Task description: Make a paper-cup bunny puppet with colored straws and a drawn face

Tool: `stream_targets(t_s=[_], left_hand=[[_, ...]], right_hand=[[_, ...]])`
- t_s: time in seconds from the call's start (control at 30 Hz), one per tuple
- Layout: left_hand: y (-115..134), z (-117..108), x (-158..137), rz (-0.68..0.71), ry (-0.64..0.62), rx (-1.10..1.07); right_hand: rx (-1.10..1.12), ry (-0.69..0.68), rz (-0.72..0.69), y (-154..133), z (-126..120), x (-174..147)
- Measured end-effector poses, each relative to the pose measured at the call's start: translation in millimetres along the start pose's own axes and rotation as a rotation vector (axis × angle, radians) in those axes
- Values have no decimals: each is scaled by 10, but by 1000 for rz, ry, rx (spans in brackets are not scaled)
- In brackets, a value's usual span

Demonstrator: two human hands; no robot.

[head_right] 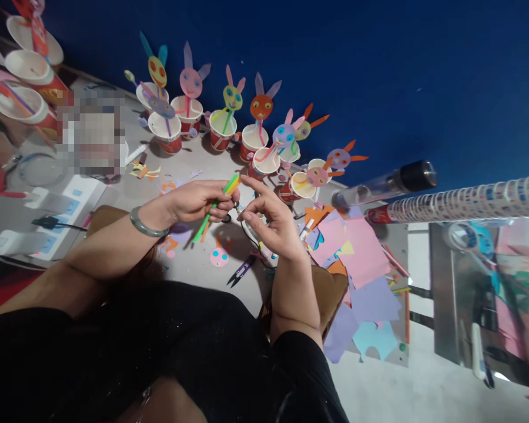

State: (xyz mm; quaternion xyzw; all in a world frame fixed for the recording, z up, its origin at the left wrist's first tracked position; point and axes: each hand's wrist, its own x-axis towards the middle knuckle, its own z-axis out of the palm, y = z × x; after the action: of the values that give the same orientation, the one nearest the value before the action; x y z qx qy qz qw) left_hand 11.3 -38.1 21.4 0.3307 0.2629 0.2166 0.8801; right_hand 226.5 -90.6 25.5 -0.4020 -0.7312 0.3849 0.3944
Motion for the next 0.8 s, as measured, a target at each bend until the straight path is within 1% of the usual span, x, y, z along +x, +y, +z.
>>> stream_targets(t_s=[0.13,0.3,0.4,0.57,0.8], left_hand=[[23,64,-23,-67,38,-1],[6,118,-42,-78,57,64],[-29,105,-38,-48,60,97],[-56,73,-34,45,38,139],[-59,82,-17,95,56,180]], right_hand=[[-31,9,-20,-49,-13,2],[-38,-52,-33,-102,-23,-1],[-53,-80,-31,-116,-28,1],[-65,-95,-14,-116,-23,8],[-58,-102,22,-106,-6,5]])
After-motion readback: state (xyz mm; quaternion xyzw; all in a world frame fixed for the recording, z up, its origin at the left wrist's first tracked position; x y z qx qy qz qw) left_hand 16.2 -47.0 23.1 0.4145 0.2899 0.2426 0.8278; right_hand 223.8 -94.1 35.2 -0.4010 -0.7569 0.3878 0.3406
